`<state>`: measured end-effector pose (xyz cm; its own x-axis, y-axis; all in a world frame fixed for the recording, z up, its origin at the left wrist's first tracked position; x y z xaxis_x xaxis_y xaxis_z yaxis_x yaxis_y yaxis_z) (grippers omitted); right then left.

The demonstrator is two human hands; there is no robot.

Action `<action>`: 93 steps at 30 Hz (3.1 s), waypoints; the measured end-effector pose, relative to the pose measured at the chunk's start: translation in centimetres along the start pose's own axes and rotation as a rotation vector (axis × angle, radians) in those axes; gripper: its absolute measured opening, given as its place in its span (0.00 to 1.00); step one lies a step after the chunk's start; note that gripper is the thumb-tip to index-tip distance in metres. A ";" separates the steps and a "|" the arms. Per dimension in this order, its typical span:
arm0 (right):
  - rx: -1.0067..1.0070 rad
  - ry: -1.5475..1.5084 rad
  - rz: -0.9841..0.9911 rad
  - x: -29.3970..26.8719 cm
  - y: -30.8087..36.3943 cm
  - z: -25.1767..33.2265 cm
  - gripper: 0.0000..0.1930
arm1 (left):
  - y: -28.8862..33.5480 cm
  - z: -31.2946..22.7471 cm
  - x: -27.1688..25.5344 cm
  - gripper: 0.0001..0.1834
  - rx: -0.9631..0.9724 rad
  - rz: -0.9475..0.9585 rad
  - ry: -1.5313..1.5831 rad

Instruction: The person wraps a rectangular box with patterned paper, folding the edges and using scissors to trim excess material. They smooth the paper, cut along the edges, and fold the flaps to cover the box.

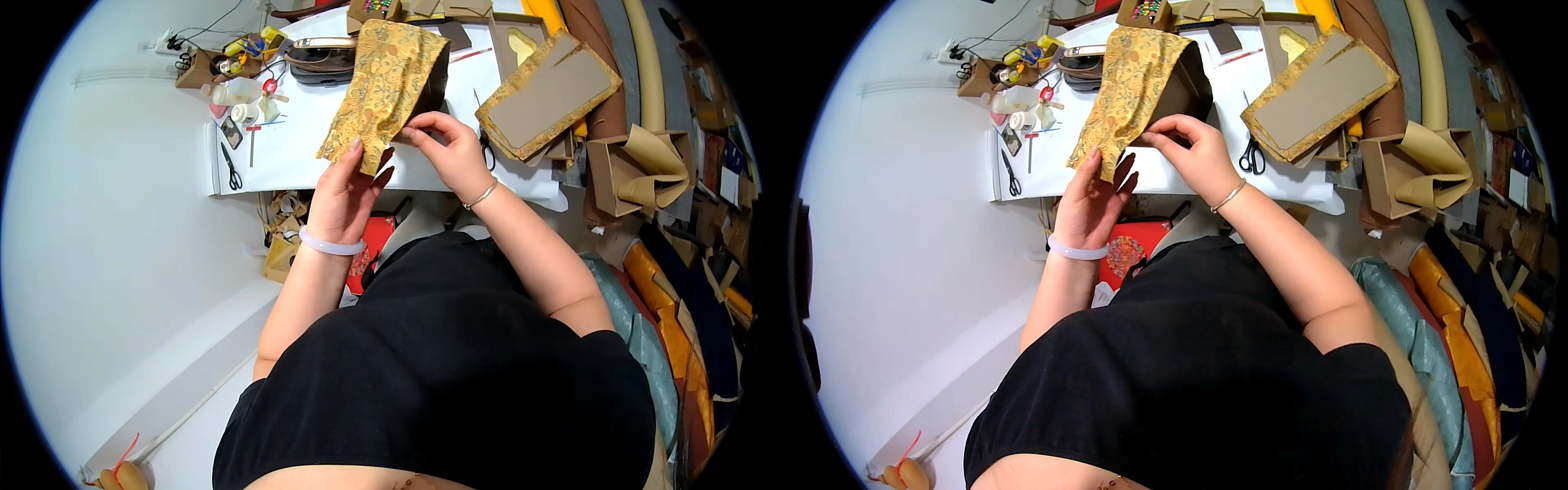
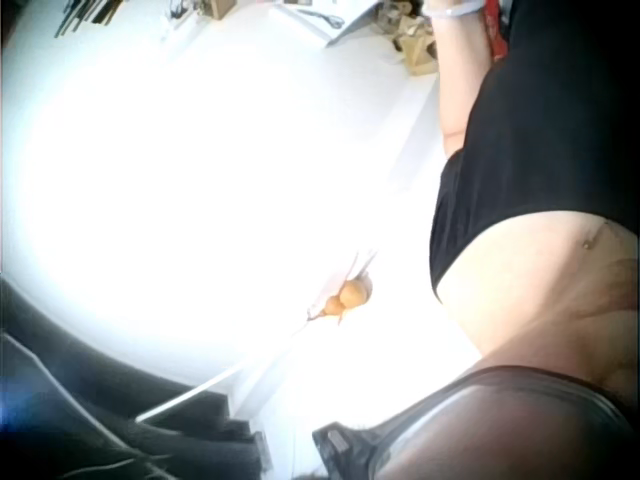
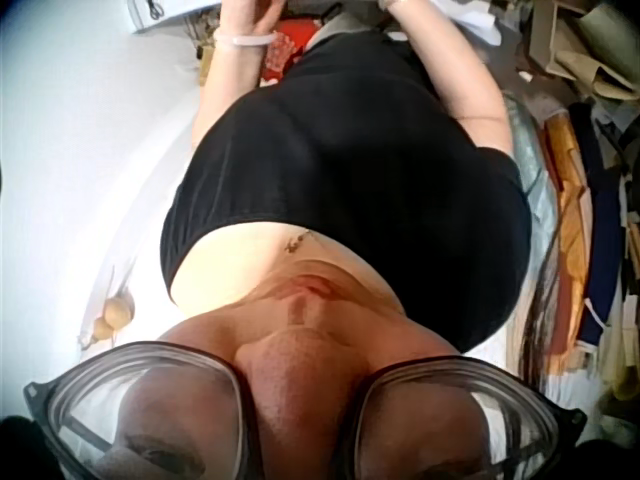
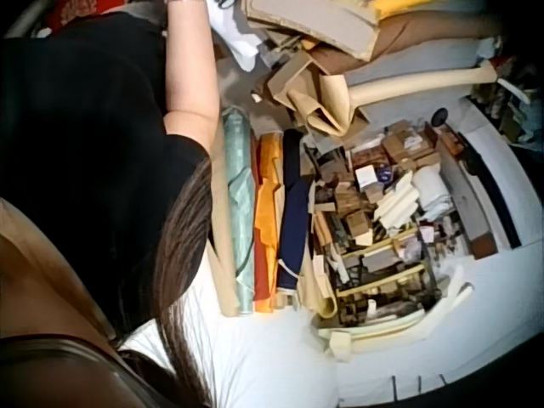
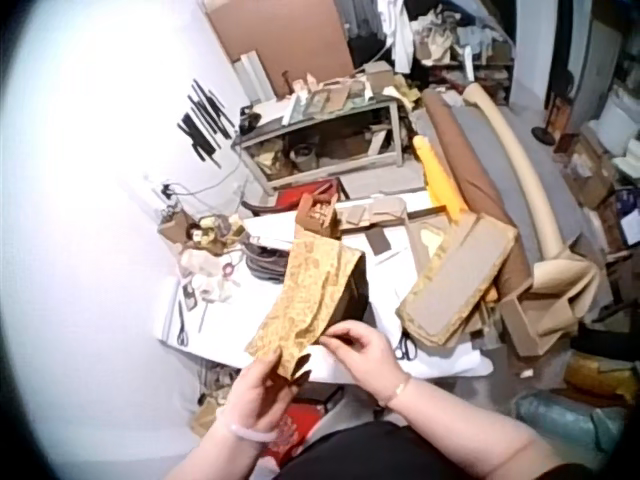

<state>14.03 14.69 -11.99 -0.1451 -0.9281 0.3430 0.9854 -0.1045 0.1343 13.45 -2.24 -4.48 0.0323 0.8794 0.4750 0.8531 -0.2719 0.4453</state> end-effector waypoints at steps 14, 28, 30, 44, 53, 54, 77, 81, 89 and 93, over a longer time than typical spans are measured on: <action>0.228 -0.187 0.081 0.5 -3.6 -4.8 0.22 | -0.1 0.2 -0.1 0.25 0.098 0.031 -0.192; 0.124 0.322 0.374 -0.2 1.8 1.8 0.35 | 0.3 0.9 0.2 0.20 0.121 0.045 -0.084; 0.087 0.502 0.286 0.4 2.4 3.0 0.34 | 0.4 0.6 0.4 0.20 0.095 0.045 -0.057; -0.333 0.635 -0.153 1.3 0.5 -1.3 0.16 | 0.7 2.5 -1.9 0.30 -0.196 0.143 0.072; -0.430 0.770 -0.144 1.9 -0.2 -0.1 0.15 | -1.2 1.8 -4.5 0.32 -0.011 0.325 -0.275; -0.429 0.773 -0.150 1.9 -0.2 0.2 0.15 | -1.6 1.5 -3.9 0.30 0.067 0.271 -0.308; -0.384 0.851 -0.081 3.9 -1.7 0.6 0.18 | -4.8 0.3 -4.2 0.20 0.493 0.284 -0.310; -0.363 0.900 -0.083 4.2 -1.8 0.7 0.16 | -5.0 0.0 -4.2 0.19 0.471 0.308 -0.241; -0.332 0.872 -0.095 4.3 -2.1 0.3 0.13 | -4.9 1.3 -5.0 0.20 0.475 0.281 -0.213; -0.327 0.861 -0.102 4.7 -1.9 0.6 0.15 | -4.6 1.5 -4.6 0.20 0.557 0.271 -0.227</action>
<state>11.39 10.75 -10.09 -0.2452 -0.8405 -0.4831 0.9666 -0.1740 -0.1879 10.17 -4.49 -9.81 0.3406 0.8856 0.3157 0.9393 -0.3056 -0.1559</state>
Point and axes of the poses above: each hand's wrist, its own y-axis away from the middle knuckle, its own x-axis out of the palm, z = x × y, the point moved 5 cm from there along -y, towards the middle knuckle, and after that the axes turned 8 degrees about x, right-handed, at the moved point
